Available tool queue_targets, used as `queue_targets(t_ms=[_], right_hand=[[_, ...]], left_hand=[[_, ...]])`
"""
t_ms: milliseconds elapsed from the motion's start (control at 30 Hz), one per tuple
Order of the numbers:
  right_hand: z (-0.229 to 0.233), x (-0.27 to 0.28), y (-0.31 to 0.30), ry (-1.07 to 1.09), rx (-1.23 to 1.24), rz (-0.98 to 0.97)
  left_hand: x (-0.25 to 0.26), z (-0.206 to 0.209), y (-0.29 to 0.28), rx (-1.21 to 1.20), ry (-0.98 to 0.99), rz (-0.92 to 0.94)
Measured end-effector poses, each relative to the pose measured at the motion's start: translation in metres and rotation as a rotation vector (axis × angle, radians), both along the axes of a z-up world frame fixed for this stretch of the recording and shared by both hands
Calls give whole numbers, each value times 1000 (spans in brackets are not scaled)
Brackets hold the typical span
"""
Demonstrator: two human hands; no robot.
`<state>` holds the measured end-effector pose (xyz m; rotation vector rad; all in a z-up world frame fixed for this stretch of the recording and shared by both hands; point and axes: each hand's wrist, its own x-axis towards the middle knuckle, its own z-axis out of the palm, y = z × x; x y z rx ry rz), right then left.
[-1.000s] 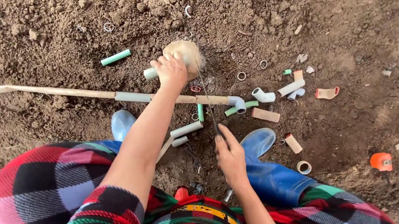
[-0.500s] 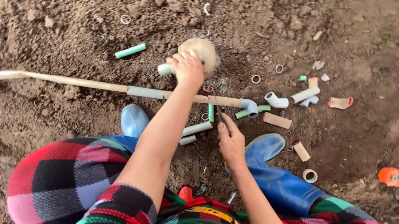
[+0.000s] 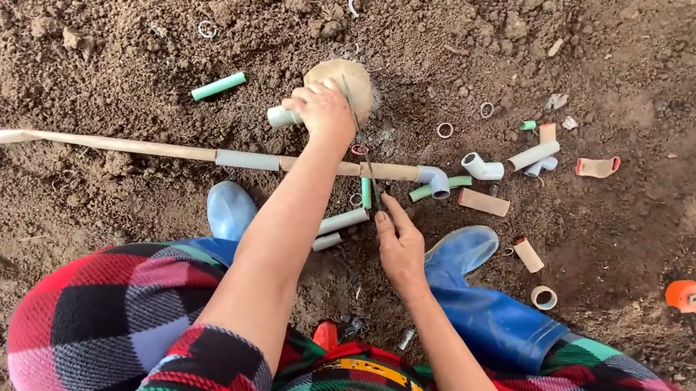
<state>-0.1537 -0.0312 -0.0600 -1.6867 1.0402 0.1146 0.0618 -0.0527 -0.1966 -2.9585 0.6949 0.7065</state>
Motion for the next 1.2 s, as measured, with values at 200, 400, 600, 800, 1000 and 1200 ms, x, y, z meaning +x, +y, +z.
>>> queue_targets(t_ms=[200,400,600,800,1000,1200], right_hand=[[-2,-8,1,16,-11,-2],[5,-9,0,34,4,-3],[-6,-19,-1,46,40,-18],[-9,-14,-4,67,13,-32],[-25,-1,-7,-7,5,-68],[-21,-2,-6,2,37,-63]], left_hand=[[0,4,-1,-5,38,34],[4,19,2,26,62,-1],[7,22,3,21,91,0],[9,12,2,23,87,10],[9,15,3,-11,60,-7],[7,5,4,-12,56,-5]])
